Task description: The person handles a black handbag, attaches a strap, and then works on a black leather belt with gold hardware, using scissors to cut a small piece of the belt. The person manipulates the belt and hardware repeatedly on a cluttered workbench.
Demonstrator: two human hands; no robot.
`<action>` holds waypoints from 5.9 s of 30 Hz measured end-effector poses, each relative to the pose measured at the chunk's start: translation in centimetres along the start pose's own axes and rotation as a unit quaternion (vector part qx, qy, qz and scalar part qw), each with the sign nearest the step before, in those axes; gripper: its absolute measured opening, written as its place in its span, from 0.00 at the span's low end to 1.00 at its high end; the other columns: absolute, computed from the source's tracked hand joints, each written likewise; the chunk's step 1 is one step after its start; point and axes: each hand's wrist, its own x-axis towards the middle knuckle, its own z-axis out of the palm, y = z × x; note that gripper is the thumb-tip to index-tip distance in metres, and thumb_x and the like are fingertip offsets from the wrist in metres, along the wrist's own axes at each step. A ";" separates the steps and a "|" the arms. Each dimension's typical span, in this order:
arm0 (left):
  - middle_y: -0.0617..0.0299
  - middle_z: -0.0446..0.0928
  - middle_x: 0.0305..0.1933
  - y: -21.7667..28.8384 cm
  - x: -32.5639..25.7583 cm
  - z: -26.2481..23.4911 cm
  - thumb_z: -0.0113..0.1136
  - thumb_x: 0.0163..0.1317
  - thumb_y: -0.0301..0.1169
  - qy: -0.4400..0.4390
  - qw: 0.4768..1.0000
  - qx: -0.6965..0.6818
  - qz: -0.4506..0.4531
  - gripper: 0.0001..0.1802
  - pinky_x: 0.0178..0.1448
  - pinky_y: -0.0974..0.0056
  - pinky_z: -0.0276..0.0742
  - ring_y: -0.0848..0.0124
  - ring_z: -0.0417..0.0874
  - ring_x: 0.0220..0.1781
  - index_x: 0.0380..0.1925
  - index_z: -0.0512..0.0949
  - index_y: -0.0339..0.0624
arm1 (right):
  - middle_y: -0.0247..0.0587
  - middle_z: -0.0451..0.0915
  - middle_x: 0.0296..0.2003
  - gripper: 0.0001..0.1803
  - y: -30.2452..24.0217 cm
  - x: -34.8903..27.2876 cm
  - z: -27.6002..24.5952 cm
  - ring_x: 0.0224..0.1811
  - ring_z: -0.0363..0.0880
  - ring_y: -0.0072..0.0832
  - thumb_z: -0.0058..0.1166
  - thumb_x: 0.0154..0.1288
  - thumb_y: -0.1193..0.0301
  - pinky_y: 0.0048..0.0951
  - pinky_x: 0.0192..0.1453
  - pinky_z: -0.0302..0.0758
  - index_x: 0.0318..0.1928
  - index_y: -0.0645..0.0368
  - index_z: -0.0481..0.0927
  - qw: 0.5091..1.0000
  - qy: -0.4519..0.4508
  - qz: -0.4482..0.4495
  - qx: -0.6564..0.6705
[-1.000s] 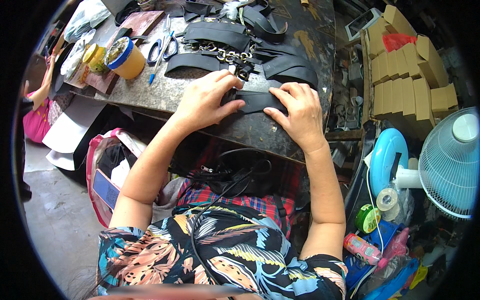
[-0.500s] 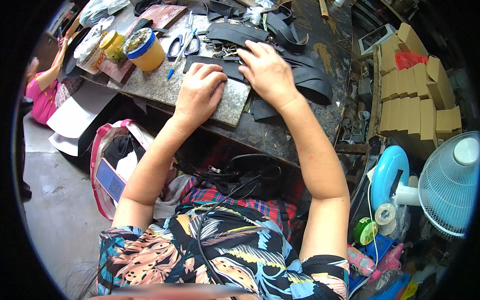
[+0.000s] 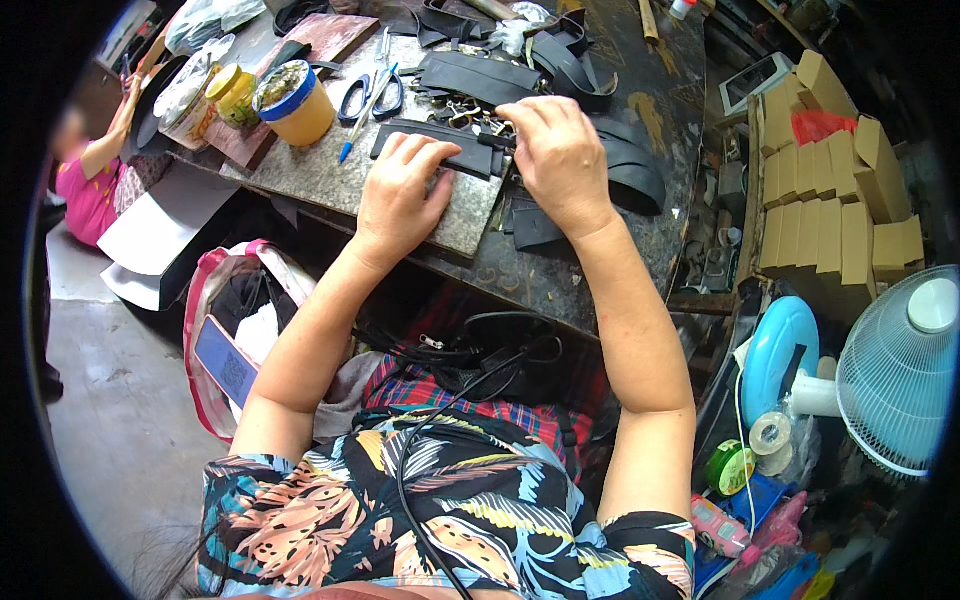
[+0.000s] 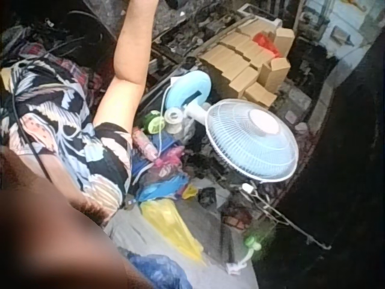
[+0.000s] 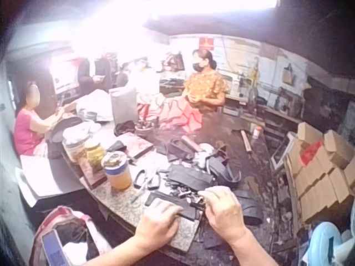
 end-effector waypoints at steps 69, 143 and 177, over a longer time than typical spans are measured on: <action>0.61 0.83 0.47 0.1 0.0 -0.8 0.71 0.56 0.32 -0.075 0.997 -0.025 0.026 0.12 0.58 0.55 0.77 0.57 0.79 0.52 0.40 0.85 0.45 | 0.34 0.83 0.42 0.11 0.5 -0.3 0.0 0.50 0.81 0.37 0.70 0.55 0.71 0.38 0.59 0.78 0.41 0.54 0.87 0.997 -0.042 -0.038 0.047; 0.54 0.78 0.54 -0.2 2.7 0.8 0.70 0.58 0.32 0.071 0.991 0.066 0.087 0.14 0.68 0.49 0.69 0.52 0.75 0.62 0.44 0.82 0.44 | 0.41 0.82 0.57 0.13 -1.4 -5.0 -5.9 0.65 0.74 0.44 0.67 0.61 0.69 0.44 0.69 0.71 0.47 0.50 0.89 0.997 -0.063 0.044 -0.002; 0.54 0.80 0.57 7.7 0.4 -1.1 0.61 0.67 0.26 -0.116 0.970 -0.208 0.059 0.15 0.62 0.56 0.75 0.55 0.78 0.59 0.53 0.83 0.39 | 0.36 0.75 0.66 0.09 -3.4 -8.6 -7.0 0.68 0.71 0.37 0.70 0.51 0.55 0.55 0.81 0.50 0.35 0.36 0.91 0.996 0.000 -0.077 -0.053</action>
